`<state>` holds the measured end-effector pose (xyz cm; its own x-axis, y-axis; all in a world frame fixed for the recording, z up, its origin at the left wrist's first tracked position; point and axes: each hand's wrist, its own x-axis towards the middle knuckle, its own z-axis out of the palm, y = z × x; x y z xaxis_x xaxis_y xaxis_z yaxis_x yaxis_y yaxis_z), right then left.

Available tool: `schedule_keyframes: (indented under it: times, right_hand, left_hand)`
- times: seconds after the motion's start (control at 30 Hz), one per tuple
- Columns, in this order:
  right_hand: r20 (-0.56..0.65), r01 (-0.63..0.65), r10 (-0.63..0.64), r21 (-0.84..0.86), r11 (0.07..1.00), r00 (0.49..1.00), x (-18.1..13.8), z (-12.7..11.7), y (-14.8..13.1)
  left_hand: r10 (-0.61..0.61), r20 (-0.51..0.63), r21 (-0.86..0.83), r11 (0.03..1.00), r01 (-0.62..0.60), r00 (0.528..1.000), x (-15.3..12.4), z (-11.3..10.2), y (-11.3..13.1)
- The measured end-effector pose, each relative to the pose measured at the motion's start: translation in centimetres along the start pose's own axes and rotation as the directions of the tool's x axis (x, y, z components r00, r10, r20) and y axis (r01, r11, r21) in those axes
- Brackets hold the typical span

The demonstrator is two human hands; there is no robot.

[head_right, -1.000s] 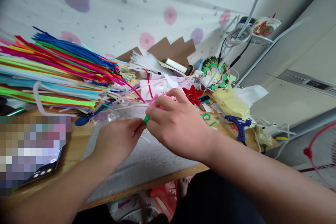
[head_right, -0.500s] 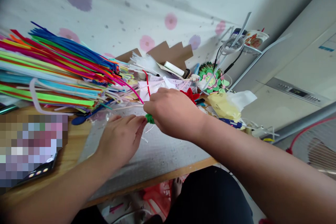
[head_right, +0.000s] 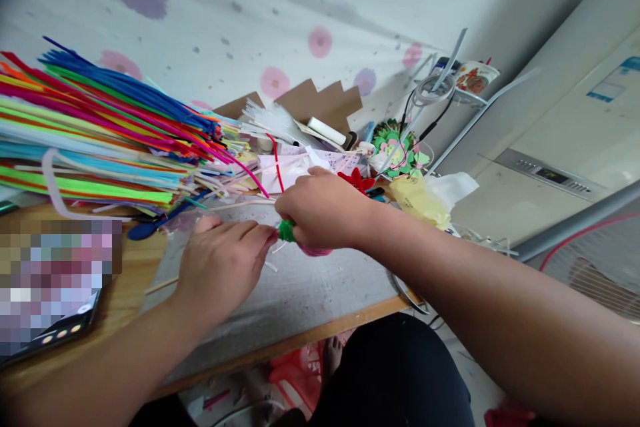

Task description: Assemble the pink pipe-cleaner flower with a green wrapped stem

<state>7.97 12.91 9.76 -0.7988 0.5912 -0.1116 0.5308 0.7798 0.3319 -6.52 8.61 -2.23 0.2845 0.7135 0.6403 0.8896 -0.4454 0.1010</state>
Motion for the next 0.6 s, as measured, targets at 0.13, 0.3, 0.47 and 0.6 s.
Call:
schedule_keyframes:
  times: [0.13,0.3,0.47,0.6]
  right_hand:
    - [-0.002,0.005,-0.005,0.077,0.997,1.0,0.13,0.37,0.15]
    - [0.021,0.024,-0.027,0.117,0.993,0.999,0.38,0.68,0.3]
    - [0.085,0.043,-0.052,0.108,0.993,0.995,0.62,0.54,0.24]
    - [0.057,0.032,-0.036,0.069,0.997,0.998,0.66,0.84,0.28]
  left_hand:
    - [0.002,0.011,0.006,1.0,-0.002,1.0,-0.08,0.12,0.08]
    - [0.026,0.002,0.02,0.999,-0.026,1.0,-0.07,-0.01,0.21]
    - [0.026,0.003,0.007,1.0,-0.026,1.0,0.0,0.04,0.24]
    - [-0.021,0.033,-0.018,1.0,0.022,0.999,-0.04,0.06,0.28]
